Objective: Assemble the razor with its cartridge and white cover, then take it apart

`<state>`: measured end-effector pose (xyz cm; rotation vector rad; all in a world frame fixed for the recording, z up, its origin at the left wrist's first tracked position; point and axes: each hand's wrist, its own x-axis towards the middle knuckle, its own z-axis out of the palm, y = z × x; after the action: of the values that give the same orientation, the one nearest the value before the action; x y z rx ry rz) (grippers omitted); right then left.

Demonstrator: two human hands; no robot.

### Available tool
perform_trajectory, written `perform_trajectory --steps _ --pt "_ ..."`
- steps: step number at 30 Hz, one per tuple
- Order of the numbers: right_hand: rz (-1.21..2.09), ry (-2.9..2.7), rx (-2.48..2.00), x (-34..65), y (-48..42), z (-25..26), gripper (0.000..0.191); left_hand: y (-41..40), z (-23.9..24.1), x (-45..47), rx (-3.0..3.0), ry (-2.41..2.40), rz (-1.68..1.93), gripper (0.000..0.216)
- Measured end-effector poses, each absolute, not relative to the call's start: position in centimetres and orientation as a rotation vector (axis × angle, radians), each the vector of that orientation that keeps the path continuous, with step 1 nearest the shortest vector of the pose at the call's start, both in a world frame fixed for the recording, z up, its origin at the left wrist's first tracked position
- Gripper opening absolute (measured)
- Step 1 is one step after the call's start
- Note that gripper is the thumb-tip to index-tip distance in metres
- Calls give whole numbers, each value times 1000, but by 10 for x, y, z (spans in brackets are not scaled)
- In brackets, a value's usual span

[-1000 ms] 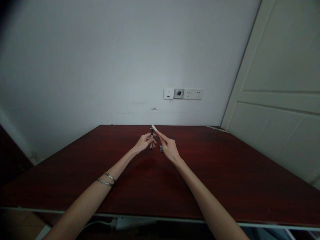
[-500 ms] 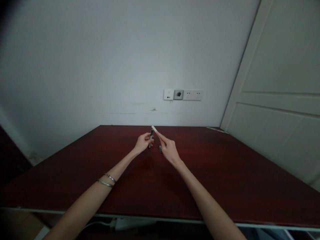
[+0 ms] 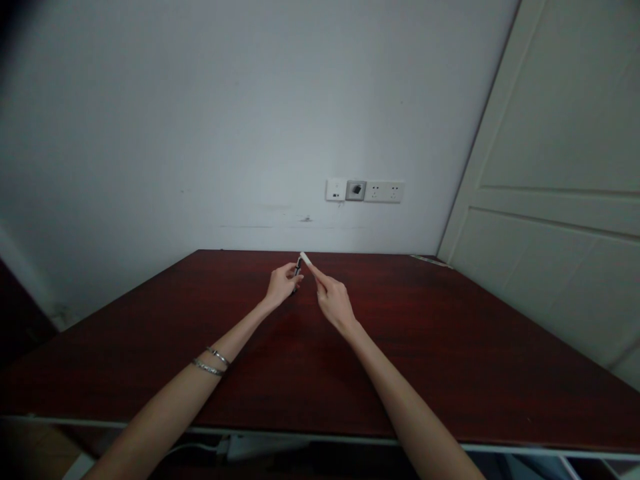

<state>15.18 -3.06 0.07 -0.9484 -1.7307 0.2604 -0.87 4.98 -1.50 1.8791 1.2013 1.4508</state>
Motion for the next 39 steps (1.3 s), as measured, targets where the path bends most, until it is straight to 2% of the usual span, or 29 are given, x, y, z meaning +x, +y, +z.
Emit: perform_trajectory --steps 8,14,17,31,39 --pt "454 -1581 -942 145 -40 -2 39 46 -7 -6 1683 1096 1470 23" --pt "931 -1325 -917 134 -27 6 42 44 -8 0 1695 888 1385 20" --pt "1043 -1270 -894 128 -31 3 42 44 -8 1 1686 838 1394 23" --pt "1160 -1169 -847 119 -41 -4 36 35 2 2 1581 789 1392 24" --pt "1155 -1098 -741 112 -34 10 35 33 4 1 1650 717 1401 21"
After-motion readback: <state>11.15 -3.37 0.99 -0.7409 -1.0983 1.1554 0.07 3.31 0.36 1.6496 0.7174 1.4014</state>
